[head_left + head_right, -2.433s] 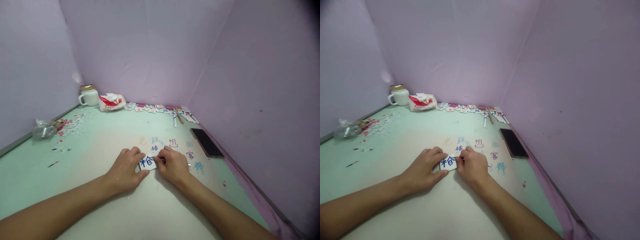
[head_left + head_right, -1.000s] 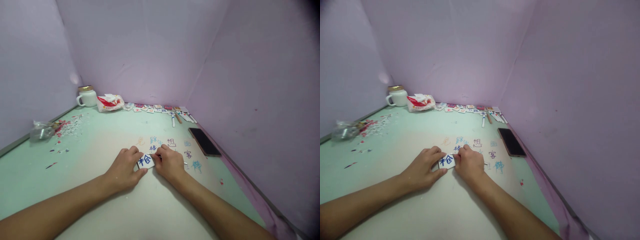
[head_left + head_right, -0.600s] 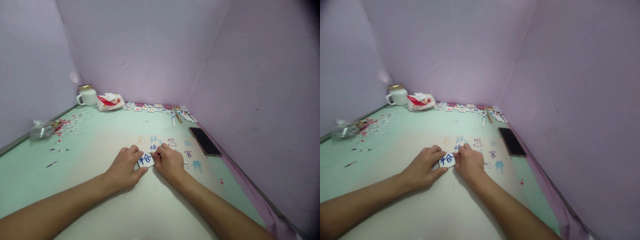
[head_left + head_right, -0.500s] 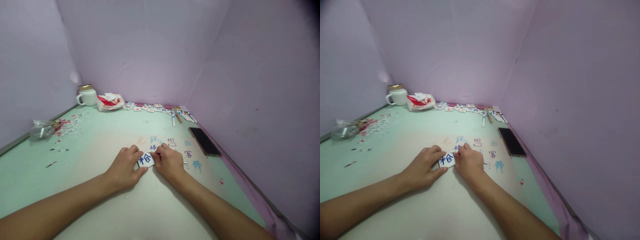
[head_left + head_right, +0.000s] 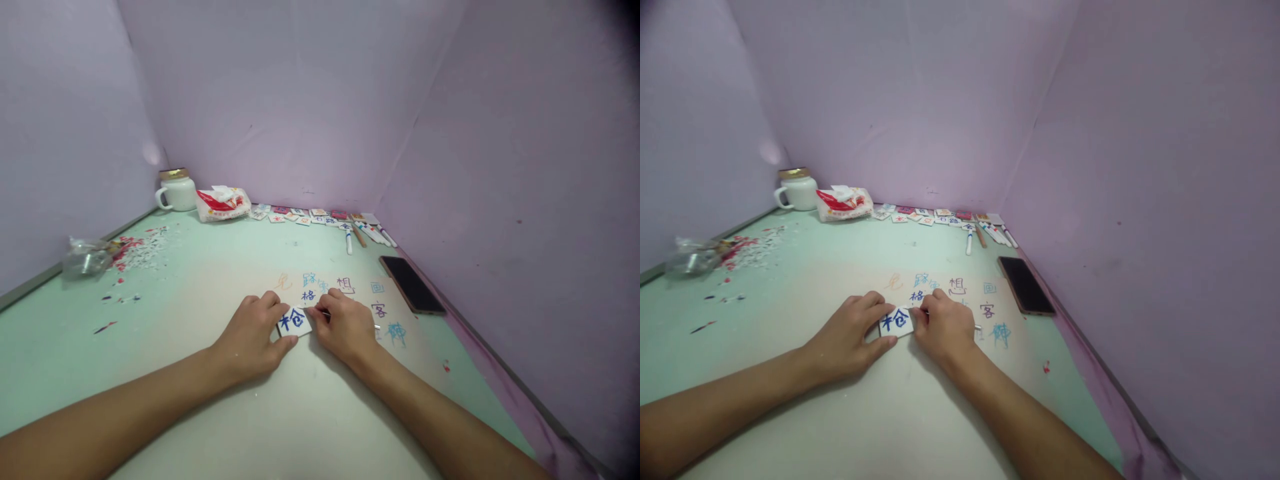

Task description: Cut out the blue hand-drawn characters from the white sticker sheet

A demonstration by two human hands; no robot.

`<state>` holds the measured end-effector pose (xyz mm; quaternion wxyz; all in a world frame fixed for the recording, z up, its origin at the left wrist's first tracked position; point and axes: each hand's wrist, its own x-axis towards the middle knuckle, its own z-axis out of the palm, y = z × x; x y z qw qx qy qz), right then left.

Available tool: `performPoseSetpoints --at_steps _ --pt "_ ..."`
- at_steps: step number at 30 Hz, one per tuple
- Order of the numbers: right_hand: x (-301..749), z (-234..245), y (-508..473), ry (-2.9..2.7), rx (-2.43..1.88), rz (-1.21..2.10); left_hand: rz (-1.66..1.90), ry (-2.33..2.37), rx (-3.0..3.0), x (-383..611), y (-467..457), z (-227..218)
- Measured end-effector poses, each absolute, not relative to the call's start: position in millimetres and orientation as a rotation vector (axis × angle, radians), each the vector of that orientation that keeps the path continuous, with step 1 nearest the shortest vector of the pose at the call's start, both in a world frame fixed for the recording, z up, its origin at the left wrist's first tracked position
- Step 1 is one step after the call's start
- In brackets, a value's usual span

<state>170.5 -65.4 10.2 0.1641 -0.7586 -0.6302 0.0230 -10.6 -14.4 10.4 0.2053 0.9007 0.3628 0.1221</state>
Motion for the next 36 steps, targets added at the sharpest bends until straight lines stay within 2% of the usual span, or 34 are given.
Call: performPoseSetpoints --at_steps 11,36 --pt "175 13 -68 -1.810 -2.135 0.116 0.343 1.005 2.505 -12 -15 8" --pt "166 11 -60 -1.883 -2.232 -0.019 0.366 1.052 2.518 -10 -11 9"
